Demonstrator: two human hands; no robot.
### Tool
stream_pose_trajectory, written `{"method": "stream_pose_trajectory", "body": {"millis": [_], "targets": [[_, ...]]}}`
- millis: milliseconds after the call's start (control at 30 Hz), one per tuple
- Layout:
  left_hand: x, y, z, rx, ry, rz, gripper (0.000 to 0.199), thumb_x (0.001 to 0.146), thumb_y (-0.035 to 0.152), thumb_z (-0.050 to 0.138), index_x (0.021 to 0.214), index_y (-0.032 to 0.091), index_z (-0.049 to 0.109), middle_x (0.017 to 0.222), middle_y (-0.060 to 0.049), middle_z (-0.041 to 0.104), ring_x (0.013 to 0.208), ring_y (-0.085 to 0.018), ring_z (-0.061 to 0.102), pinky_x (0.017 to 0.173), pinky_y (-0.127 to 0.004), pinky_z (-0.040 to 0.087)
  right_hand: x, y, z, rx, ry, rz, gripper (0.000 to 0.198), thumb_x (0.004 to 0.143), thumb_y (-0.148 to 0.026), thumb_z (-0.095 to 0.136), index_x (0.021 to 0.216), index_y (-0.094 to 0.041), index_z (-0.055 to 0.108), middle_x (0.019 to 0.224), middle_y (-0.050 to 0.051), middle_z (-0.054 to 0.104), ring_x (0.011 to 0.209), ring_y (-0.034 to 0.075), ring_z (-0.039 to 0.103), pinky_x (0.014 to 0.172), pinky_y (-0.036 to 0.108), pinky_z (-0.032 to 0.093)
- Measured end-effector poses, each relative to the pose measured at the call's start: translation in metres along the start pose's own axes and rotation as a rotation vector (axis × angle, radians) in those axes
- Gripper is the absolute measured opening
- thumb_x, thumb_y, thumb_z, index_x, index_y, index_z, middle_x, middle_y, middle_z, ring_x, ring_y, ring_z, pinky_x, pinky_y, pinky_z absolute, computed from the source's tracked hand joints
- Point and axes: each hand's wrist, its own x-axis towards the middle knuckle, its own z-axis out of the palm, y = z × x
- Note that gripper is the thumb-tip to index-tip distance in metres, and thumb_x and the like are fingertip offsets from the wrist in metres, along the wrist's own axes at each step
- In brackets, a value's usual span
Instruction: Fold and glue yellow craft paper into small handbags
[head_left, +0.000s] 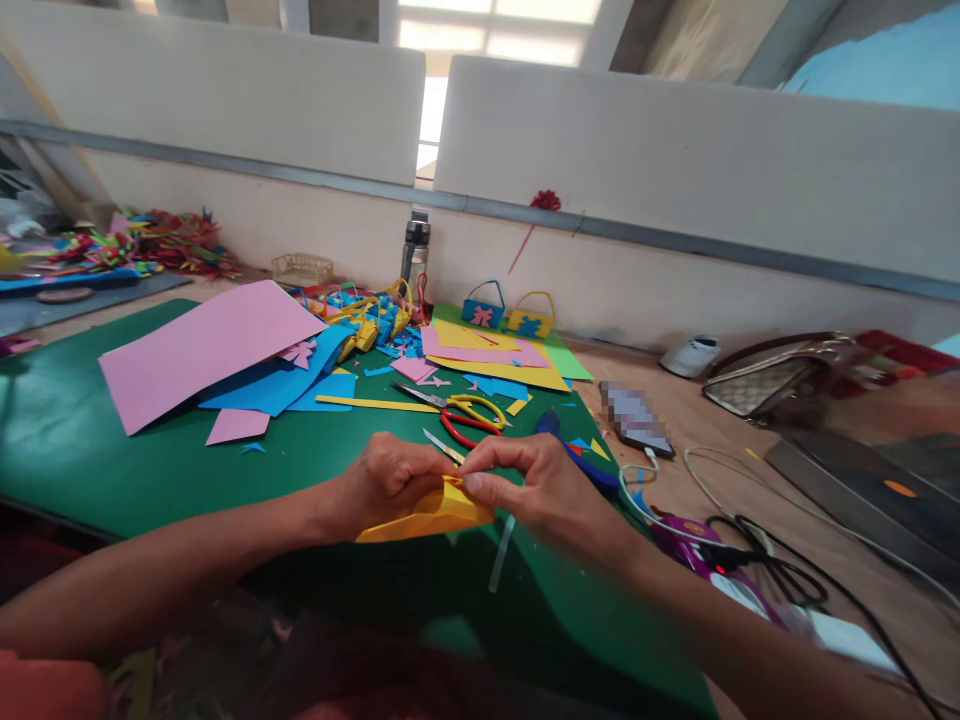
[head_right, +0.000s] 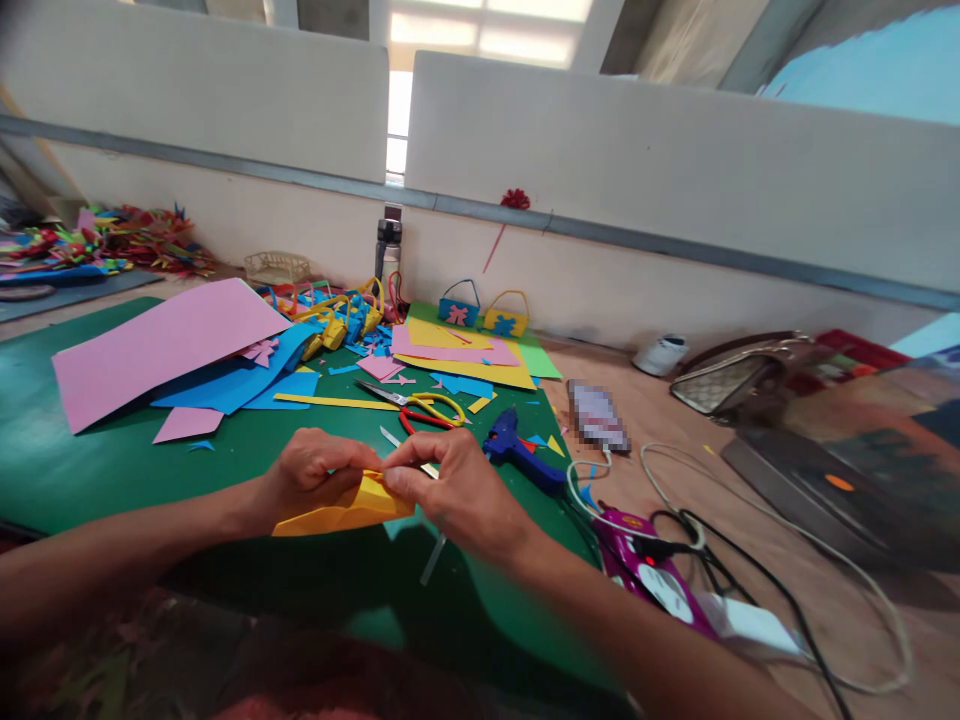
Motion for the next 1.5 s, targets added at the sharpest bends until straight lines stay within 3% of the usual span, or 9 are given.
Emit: {"method": "stream_pose_trajectory", "body": {"millis": [200,400,533,833,1200,1500], "targets": [[0.005,0.002,-0.004,0.017,-0.027,0.055,0.034,0.087,0.023,0.038,0.069,0.013,0.064,0.050,0.001,0.064,0.043,-0.005,0.057,0.043,-0.010,0.037,-0.001,-0.002,0.001,-0.021,0.012,-0.057,0.014,0.068,-0.015,0.053,0.061,-0.015,0.066,0.062,-0.001,0.060,0.061,0.011,0.051,0.059,0.023,0.038],[0.001,0.000,-0.003,0.023,-0.069,0.077,0.030,0.087,0.021,0.037,0.076,0.014,0.064,0.058,-0.001,0.067,0.051,-0.006,0.060,0.051,-0.012,0.042,0.003,0.004,0.000,0.166,-0.063,0.080,0.015,0.069,-0.023,0.055,0.061,-0.014,0.064,0.052,-0.004,0.049,0.050,0.007,0.042,0.050,0.020,0.033],[-0.004,-0.004,-0.001,0.063,-0.099,0.107,0.027,0.087,0.021,0.039,0.079,0.016,0.064,0.063,-0.002,0.067,0.058,-0.009,0.061,0.057,-0.016,0.045,0.004,0.003,0.001,0.190,-0.073,0.127,0.013,0.066,-0.022,0.057,0.062,-0.014,0.065,0.054,-0.003,0.053,0.052,0.008,0.045,0.050,0.020,0.034],[-0.003,-0.003,-0.002,0.042,-0.114,0.086,0.026,0.086,0.026,0.042,0.076,0.016,0.064,0.065,-0.002,0.067,0.058,-0.008,0.059,0.052,-0.015,0.042,-0.001,-0.002,0.002,-0.091,0.026,-0.081,0.017,0.071,-0.018,0.052,0.060,-0.017,0.065,0.063,-0.001,0.063,0.061,0.012,0.054,0.059,0.023,0.041],[-0.002,-0.004,0.000,0.112,-0.111,0.057,0.030,0.085,0.018,0.038,0.066,0.015,0.061,0.060,0.000,0.065,0.050,-0.006,0.055,0.047,-0.014,0.037,-0.001,0.011,0.008,-0.169,0.118,-0.252,0.017,0.077,-0.019,0.052,0.065,-0.018,0.063,0.067,-0.001,0.064,0.063,0.012,0.058,0.059,0.022,0.042],[-0.001,-0.002,0.000,0.092,-0.079,0.079,0.029,0.085,0.017,0.038,0.068,0.015,0.062,0.056,0.001,0.063,0.047,-0.005,0.053,0.045,-0.013,0.034,-0.001,0.013,0.008,-0.270,0.103,-0.330,0.016,0.078,-0.017,0.051,0.067,-0.018,0.061,0.068,0.001,0.064,0.063,0.012,0.057,0.061,0.024,0.042]]}}
